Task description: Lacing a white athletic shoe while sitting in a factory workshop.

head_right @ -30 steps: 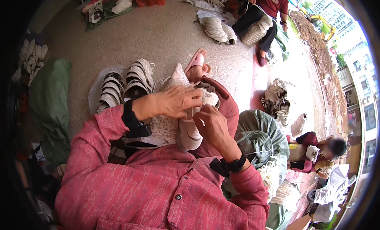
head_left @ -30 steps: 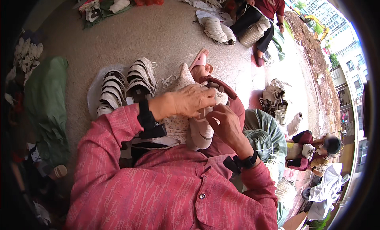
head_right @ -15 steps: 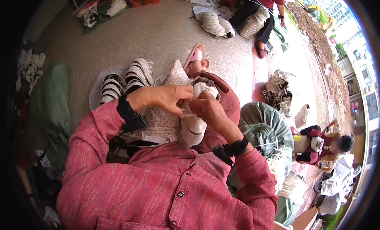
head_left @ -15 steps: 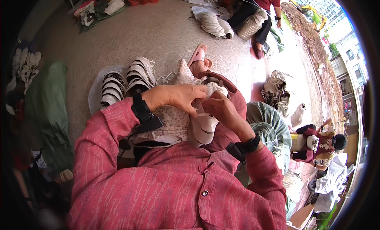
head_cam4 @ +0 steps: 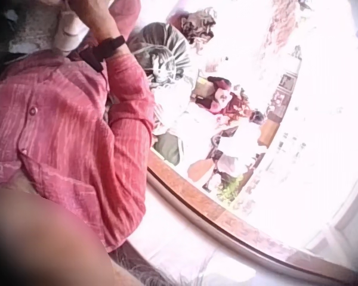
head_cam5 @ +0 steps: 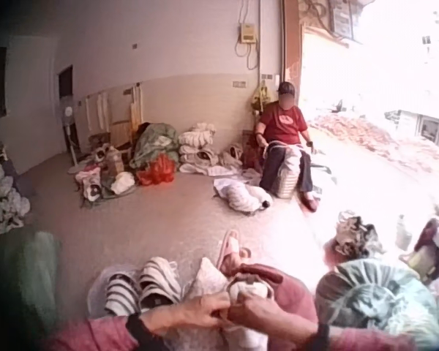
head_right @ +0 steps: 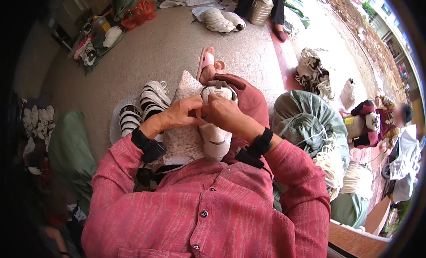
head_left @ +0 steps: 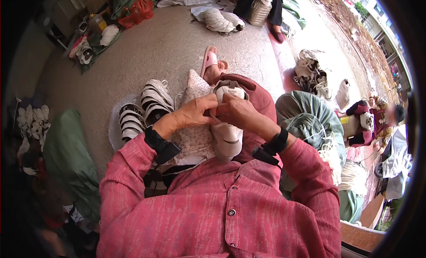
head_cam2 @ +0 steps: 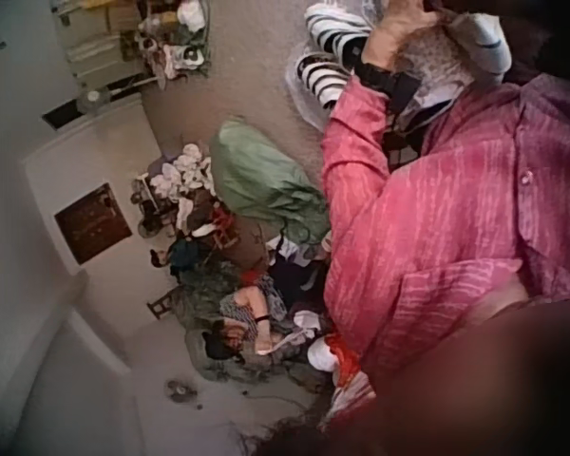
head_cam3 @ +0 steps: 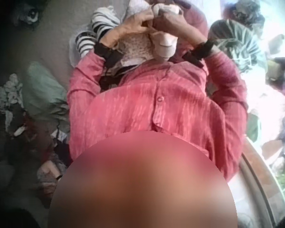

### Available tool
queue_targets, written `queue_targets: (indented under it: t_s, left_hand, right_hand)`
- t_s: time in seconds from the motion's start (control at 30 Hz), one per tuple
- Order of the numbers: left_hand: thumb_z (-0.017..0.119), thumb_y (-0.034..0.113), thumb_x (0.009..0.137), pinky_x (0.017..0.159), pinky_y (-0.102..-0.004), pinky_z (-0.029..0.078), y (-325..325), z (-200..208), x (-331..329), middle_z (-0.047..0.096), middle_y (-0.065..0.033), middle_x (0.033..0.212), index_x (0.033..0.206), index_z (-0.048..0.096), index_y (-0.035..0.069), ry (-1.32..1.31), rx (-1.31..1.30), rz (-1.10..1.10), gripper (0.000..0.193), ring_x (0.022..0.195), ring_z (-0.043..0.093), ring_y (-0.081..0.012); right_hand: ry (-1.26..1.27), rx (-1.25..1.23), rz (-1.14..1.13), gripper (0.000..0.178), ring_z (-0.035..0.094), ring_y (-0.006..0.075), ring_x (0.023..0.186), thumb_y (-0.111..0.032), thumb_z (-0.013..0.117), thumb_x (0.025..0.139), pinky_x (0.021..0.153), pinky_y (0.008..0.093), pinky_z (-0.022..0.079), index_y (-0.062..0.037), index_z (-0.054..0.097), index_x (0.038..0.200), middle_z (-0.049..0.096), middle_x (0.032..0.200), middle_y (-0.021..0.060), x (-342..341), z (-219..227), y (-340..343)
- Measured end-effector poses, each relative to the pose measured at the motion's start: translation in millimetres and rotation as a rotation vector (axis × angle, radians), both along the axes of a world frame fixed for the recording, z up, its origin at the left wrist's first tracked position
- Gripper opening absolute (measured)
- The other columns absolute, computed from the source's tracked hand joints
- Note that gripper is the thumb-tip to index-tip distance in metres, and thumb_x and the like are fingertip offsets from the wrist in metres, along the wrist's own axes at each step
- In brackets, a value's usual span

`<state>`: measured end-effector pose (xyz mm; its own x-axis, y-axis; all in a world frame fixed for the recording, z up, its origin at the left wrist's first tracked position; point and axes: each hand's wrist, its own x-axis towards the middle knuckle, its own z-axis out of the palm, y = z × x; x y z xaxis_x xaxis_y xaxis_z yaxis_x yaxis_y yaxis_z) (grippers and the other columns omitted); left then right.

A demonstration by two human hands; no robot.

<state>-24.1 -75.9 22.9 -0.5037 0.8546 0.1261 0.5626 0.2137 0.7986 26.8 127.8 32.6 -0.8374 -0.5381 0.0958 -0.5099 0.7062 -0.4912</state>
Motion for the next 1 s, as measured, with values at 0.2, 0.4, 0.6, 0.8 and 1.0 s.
queue_targets:
  t_s: [0.2, 0.4, 0.6, 0.8, 1.0]
  left_hand:
    - [0.078, 0.003, 0.071, 0.085, -0.0289, 0.043, -11, -1, 7, 0.050, -0.0027, 0.094, 0.075, 0.053, 0.005, -0.101, 0.096, -0.020, 0.025, 0.091, 0.052, -0.0159]
    - [0.076, 0.001, 0.071, 0.088, -0.0279, 0.043, -7, 10, 8, 0.047, -0.0012, 0.094, 0.082, 0.050, 0.007, -0.239, 0.018, 0.032, 0.028, 0.091, 0.049, -0.0140]
    - [0.081, 0.009, 0.071, 0.079, -0.0258, 0.049, -4, 12, 15, 0.050, -0.0012, 0.095, 0.093, 0.068, 0.007, -0.148, 0.031, 0.043, 0.026, 0.088, 0.055, -0.0128]
    - [0.082, 0.012, 0.070, 0.079, -0.0270, 0.050, 7, 17, 24, 0.052, -0.0031, 0.095, 0.099, 0.055, 0.005, -0.009, -0.051, 0.134, 0.040, 0.087, 0.057, -0.0144]
    - [0.076, 0.007, 0.070, 0.080, -0.0278, 0.047, -7, -1, 21, 0.052, -0.0032, 0.094, 0.105, 0.046, 0.007, -0.154, 0.036, 0.121, 0.047, 0.087, 0.054, -0.0142]
  right_hand:
    - [0.050, -0.186, 0.173, 0.004, 0.057, 0.0213, 0.082, -0.016, 0.069, 0.074, 0.074, 0.0328, 0.047, -0.0162, 0.070, 0.077, 0.061, 0.076, 0.0022, -17, -12, 13]
    - [-0.088, -0.287, 0.103, 0.005, 0.057, 0.0222, 0.082, -0.016, 0.070, 0.071, 0.073, 0.0351, 0.047, -0.0139, 0.071, 0.075, 0.062, 0.076, 0.0041, -17, -17, 14]
    - [-0.106, -0.403, 0.062, 0.005, 0.062, 0.0237, 0.069, -0.008, 0.068, 0.072, 0.066, 0.0349, 0.050, -0.0071, 0.070, 0.077, 0.065, 0.075, 0.0098, -32, -24, 20]
    - [-0.239, -0.818, -0.119, 0.005, 0.061, 0.0105, 0.083, -0.004, 0.065, 0.087, 0.076, 0.0286, 0.052, -0.0028, 0.067, 0.083, 0.065, 0.089, 0.0033, -44, 16, 52]
    - [0.089, -0.261, 0.056, 0.003, 0.062, 0.0274, 0.077, -0.013, 0.065, 0.076, 0.067, 0.0377, 0.048, -0.0113, 0.068, 0.075, 0.060, 0.079, 0.0081, -7, -3, 13]
